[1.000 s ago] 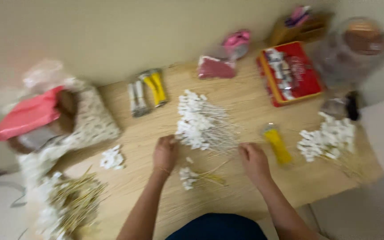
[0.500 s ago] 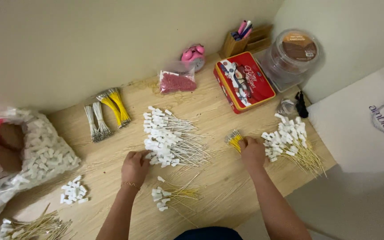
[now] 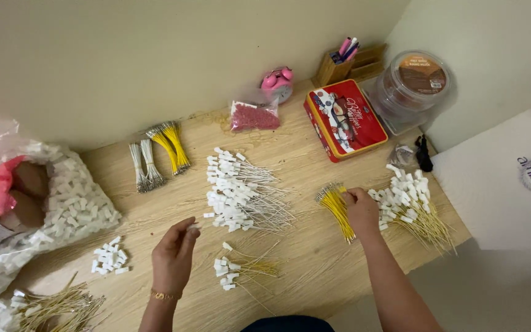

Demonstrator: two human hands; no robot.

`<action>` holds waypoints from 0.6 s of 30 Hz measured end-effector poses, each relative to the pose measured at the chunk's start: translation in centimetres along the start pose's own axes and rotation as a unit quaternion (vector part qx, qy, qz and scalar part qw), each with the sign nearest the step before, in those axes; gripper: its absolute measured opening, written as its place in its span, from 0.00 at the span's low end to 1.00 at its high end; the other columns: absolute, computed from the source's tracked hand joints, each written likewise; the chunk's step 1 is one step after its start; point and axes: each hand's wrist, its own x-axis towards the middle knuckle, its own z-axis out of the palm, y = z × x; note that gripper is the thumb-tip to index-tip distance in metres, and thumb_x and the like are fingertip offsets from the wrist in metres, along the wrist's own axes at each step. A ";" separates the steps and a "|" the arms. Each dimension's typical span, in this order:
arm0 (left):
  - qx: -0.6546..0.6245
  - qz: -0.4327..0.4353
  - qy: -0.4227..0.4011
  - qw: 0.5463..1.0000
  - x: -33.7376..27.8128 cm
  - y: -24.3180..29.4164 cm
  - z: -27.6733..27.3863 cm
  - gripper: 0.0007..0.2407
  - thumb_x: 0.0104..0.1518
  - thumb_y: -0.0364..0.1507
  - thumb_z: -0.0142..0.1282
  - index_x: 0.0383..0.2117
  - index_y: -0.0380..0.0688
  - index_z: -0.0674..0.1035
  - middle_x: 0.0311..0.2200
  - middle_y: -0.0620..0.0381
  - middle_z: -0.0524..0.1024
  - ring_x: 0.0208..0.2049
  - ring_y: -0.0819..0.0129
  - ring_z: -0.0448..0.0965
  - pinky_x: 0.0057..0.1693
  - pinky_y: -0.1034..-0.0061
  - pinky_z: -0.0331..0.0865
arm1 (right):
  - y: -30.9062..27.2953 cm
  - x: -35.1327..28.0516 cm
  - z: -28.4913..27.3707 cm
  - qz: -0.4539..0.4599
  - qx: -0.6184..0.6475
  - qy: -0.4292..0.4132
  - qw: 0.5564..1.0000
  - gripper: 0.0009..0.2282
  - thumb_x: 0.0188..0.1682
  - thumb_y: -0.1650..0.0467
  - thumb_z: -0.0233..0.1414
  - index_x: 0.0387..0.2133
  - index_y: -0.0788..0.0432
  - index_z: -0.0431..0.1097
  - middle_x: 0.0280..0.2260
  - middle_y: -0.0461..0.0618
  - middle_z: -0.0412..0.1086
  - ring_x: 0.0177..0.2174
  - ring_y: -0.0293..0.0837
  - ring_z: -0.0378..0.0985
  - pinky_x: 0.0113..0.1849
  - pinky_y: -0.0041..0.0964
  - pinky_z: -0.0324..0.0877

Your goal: Assembling small white plastic connector heads onto thin metal pins.

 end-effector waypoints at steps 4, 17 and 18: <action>-0.015 -0.039 0.017 0.999 -1.9 2.7 -1.0 0.12 0.56 0.24 0.60 0.47 0.41 0.82 0.37 0.52 0.87 0.39 0.69 0.87 0.45 0.78 0.80 | -1.6 -0.6 -1.2 0.044 0.012 -0.020 0.999 0.14 0.57 0.66 0.47 0.50 0.64 0.68 0.43 0.57 0.76 0.42 0.53 0.77 0.44 0.46 0.70; -0.178 0.004 -0.004 0.984 -3.9 5.9 -1.6 0.09 0.58 0.17 0.54 0.42 0.37 0.82 0.38 0.49 0.85 0.42 0.64 0.86 0.50 0.75 0.82 | -5.6 -2.1 -4.8 -0.003 0.157 -0.015 0.987 0.10 0.54 0.68 0.53 0.41 0.65 0.74 0.27 0.48 0.70 0.26 0.40 0.67 0.30 0.34 0.64; -0.143 -0.036 -0.017 0.989 -3.8 5.7 -1.3 0.09 0.57 0.19 0.56 0.40 0.41 0.84 0.38 0.50 0.88 0.42 0.65 0.87 0.49 0.77 0.84 | -6.7 -2.6 -5.3 0.009 0.189 -0.034 0.981 0.09 0.52 0.70 0.54 0.37 0.67 0.74 0.24 0.47 0.67 0.25 0.39 0.65 0.29 0.32 0.63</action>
